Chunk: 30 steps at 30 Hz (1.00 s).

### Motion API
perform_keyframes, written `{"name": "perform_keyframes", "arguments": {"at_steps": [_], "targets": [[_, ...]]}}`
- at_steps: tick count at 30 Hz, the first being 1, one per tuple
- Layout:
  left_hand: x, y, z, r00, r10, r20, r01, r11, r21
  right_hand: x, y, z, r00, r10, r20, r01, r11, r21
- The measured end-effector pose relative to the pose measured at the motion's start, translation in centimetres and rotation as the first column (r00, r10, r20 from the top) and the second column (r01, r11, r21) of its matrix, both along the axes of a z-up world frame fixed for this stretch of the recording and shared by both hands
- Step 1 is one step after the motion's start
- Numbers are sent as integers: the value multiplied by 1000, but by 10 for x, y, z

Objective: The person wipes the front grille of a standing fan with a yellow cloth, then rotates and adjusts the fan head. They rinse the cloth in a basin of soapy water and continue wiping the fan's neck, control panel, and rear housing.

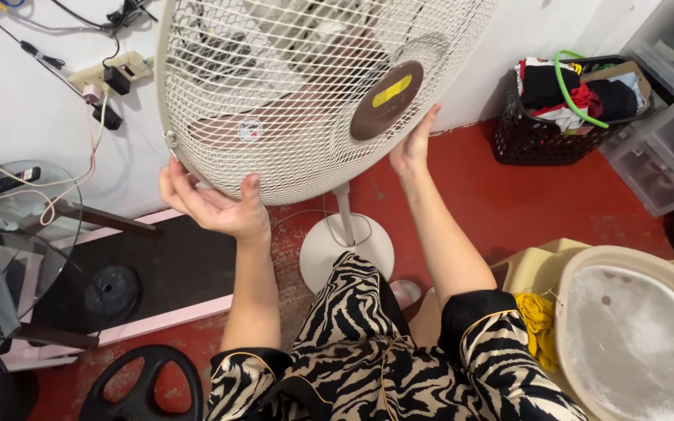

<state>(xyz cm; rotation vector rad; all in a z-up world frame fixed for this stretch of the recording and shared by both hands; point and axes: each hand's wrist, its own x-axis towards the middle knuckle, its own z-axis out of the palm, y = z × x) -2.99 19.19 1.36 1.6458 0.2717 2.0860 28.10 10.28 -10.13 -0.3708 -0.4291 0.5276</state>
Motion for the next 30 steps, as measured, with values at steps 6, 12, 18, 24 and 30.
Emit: {"name": "perform_keyframes", "arguments": {"at_steps": [6,12,18,24,30], "targets": [[0,-7,-1,1000,-15,4,15,1000,-15,1,4,-3,997,-14,-75,12,1000,-22],[0,-3,-2,1000,4,-4,-4,999,-36,2,4,-1,995,94,-28,-93,994,56],[-7,2,9,990,-136,47,140,987,-80,1,4,-9,997,72,-24,-71,997,23],[-16,7,2,989,-145,42,148,986,-77,-7,2,-14,993,79,-83,-76,997,31],[-23,-3,-2,992,-124,25,126,989,-74,-16,5,-12,987,77,-144,-46,977,210]]}}
